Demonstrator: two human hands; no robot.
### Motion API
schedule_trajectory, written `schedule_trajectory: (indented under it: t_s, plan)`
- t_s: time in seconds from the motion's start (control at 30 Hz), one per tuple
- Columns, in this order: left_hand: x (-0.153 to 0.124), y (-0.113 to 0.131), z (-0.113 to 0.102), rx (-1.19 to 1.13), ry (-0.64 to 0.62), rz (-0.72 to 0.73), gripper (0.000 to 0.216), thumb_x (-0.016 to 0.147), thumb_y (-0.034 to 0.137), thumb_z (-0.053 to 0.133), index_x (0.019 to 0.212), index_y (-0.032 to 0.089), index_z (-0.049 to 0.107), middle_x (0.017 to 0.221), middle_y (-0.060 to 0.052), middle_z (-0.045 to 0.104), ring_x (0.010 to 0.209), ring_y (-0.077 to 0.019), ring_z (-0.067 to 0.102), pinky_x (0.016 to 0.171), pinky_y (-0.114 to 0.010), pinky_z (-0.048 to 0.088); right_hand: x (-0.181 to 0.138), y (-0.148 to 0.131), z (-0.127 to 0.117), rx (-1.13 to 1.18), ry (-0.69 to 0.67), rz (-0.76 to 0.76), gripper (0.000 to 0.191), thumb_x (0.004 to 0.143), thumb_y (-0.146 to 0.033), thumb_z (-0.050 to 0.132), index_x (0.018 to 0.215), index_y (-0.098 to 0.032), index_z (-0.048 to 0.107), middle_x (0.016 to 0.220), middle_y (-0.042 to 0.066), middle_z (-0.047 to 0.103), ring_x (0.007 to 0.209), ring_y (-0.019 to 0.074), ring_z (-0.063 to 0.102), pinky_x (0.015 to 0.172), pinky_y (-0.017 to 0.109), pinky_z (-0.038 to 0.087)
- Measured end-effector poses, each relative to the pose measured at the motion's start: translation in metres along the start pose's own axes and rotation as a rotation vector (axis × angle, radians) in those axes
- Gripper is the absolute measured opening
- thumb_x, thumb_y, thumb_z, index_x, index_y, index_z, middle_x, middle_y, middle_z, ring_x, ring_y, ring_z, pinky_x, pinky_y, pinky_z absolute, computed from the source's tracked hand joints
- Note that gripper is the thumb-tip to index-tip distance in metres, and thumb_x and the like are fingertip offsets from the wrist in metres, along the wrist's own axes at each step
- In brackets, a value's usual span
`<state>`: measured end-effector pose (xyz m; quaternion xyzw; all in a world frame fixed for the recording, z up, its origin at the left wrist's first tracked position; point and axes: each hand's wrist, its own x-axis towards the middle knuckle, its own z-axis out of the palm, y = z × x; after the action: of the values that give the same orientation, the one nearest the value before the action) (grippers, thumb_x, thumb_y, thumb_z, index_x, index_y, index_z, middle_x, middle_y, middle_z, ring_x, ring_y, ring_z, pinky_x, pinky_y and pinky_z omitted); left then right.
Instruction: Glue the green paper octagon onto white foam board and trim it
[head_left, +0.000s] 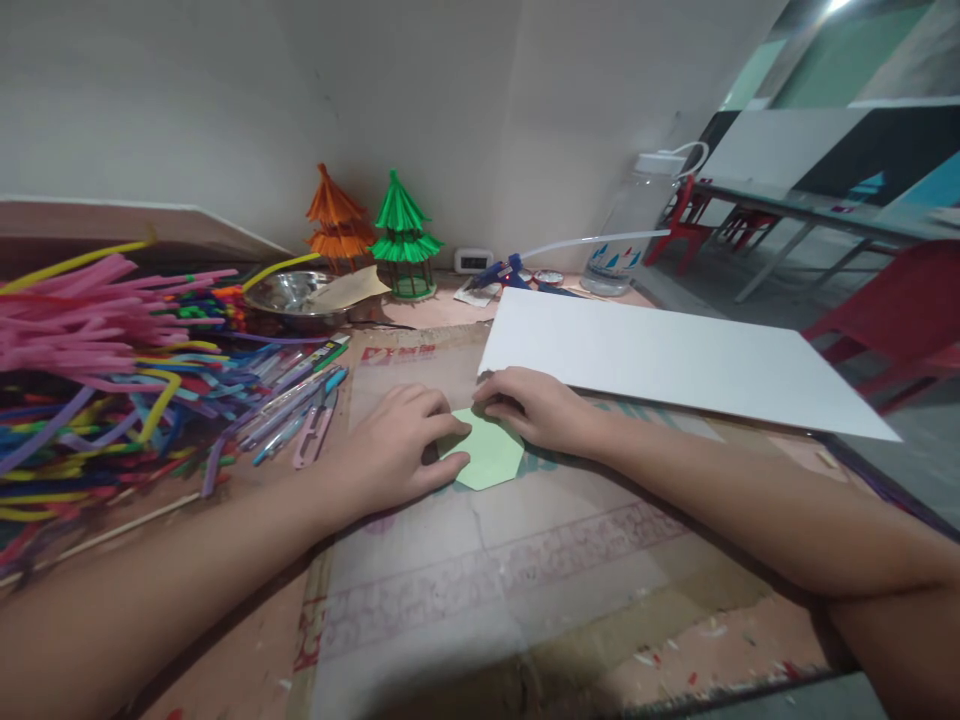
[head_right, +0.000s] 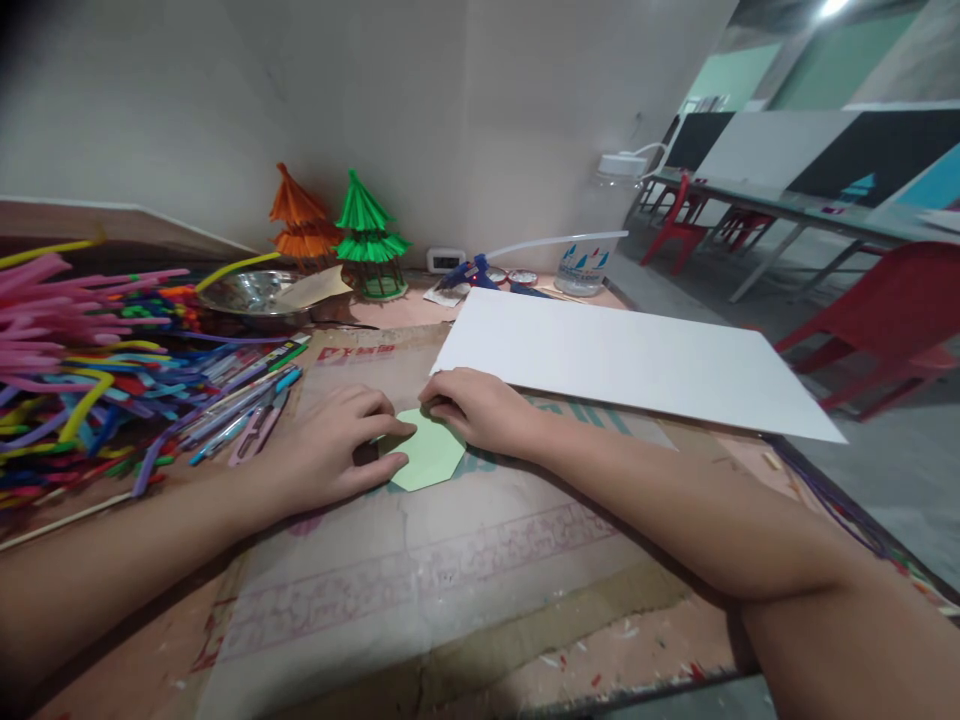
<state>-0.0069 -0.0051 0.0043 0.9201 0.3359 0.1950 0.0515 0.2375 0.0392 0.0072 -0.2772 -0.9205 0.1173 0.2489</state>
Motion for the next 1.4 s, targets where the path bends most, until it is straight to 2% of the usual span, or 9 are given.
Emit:
schedule_trajectory:
  t_s: [0.23, 0.43, 0.57, 0.7, 0.77, 0.97, 1.13, 1.3, 1.4]
  plan:
    - [-0.001, 0.001, 0.0, 0.053, -0.003, 0.013, 0.027, 0.096, 0.039, 0.06, 0.107, 0.018, 0.072, 0.092, -0.007, 0.065, 0.089, -0.0255, 0.06, 0.081, -0.039, 0.044, 0.0, 0.003, 0.002, -0.015, 0.136, 0.013, 0.017, 0.099, -0.021, 0.056, 0.111, -0.016, 0.067, 0.103, 0.01, 0.075, 0.095, 0.0211, 0.069, 0.085, 0.036, 0.054]
    - [-0.005, 0.001, 0.002, 0.158, 0.138, 0.185, 0.033, 0.102, 0.035, 0.054, 0.081, 0.018, 0.072, 0.069, -0.003, 0.066, 0.068, -0.0206, 0.062, 0.067, -0.036, 0.04, -0.006, -0.005, -0.003, 0.203, 0.194, 0.162, 0.016, 0.096, -0.021, 0.059, 0.111, -0.019, 0.064, 0.105, 0.007, 0.076, 0.089, 0.0177, 0.071, 0.081, 0.032, 0.056]
    - [-0.006, 0.001, 0.004, 0.204, 0.147, 0.219, 0.029, 0.101, 0.036, 0.055, 0.089, 0.019, 0.075, 0.07, -0.003, 0.07, 0.065, -0.0209, 0.064, 0.065, -0.035, 0.04, -0.008, -0.012, -0.004, 0.355, 0.157, 0.16, 0.012, 0.099, -0.019, 0.05, 0.111, -0.019, 0.054, 0.102, 0.006, 0.072, 0.083, 0.0156, 0.07, 0.077, 0.032, 0.056]
    - [-0.006, 0.0, 0.004, 0.208, 0.146, 0.234, 0.03, 0.102, 0.035, 0.052, 0.092, 0.019, 0.075, 0.067, -0.003, 0.069, 0.062, -0.0201, 0.064, 0.063, -0.034, 0.039, -0.008, -0.014, -0.003, 0.405, 0.018, 0.086, 0.013, 0.104, -0.023, 0.043, 0.115, -0.02, 0.049, 0.127, 0.013, 0.068, 0.114, 0.0205, 0.067, 0.096, 0.041, 0.053]
    - [-0.006, 0.0, 0.004, 0.2, 0.147, 0.241, 0.029, 0.102, 0.034, 0.052, 0.092, 0.019, 0.075, 0.067, -0.002, 0.069, 0.062, -0.0195, 0.064, 0.063, -0.033, 0.039, -0.007, -0.014, -0.003, 0.425, -0.035, 0.095, 0.013, 0.105, -0.023, 0.04, 0.116, -0.02, 0.048, 0.134, 0.016, 0.065, 0.119, 0.0213, 0.065, 0.098, 0.043, 0.052]
    - [-0.004, -0.001, 0.004, 0.203, 0.125, 0.228, 0.03, 0.103, 0.034, 0.049, 0.097, 0.019, 0.075, 0.069, -0.003, 0.069, 0.064, -0.0201, 0.064, 0.063, -0.034, 0.04, -0.005, -0.014, -0.007, 0.412, -0.043, 0.128, 0.015, 0.104, -0.026, 0.043, 0.111, -0.018, 0.054, 0.111, 0.011, 0.07, 0.1, 0.0196, 0.066, 0.09, 0.039, 0.051]
    - [-0.005, -0.001, 0.004, 0.154, 0.101, 0.19, 0.03, 0.103, 0.034, 0.049, 0.098, 0.018, 0.074, 0.074, -0.003, 0.071, 0.069, -0.0211, 0.066, 0.066, -0.036, 0.043, -0.005, -0.012, -0.003, 0.542, -0.017, 0.183, 0.011, 0.103, -0.029, 0.044, 0.105, -0.02, 0.049, 0.096, 0.005, 0.068, 0.09, 0.0174, 0.065, 0.083, 0.036, 0.052]
    - [-0.004, 0.003, -0.002, 0.054, 0.079, 0.01, 0.025, 0.098, 0.032, 0.054, 0.109, 0.017, 0.069, 0.087, -0.006, 0.072, 0.081, -0.0238, 0.066, 0.075, -0.038, 0.047, -0.005, -0.011, -0.004, 0.457, 0.072, 0.252, 0.009, 0.101, -0.029, 0.047, 0.106, -0.022, 0.049, 0.086, 0.001, 0.067, 0.078, 0.0158, 0.062, 0.073, 0.031, 0.05]
    - [0.0, 0.005, -0.004, 0.02, 0.01, -0.08, 0.034, 0.091, 0.037, 0.062, 0.116, 0.014, 0.065, 0.101, -0.01, 0.068, 0.096, -0.0288, 0.063, 0.085, -0.043, 0.048, -0.004, -0.013, -0.006, 0.374, 0.105, 0.254, 0.01, 0.099, -0.029, 0.052, 0.104, -0.021, 0.053, 0.088, 0.002, 0.069, 0.079, 0.0163, 0.063, 0.073, 0.03, 0.049]
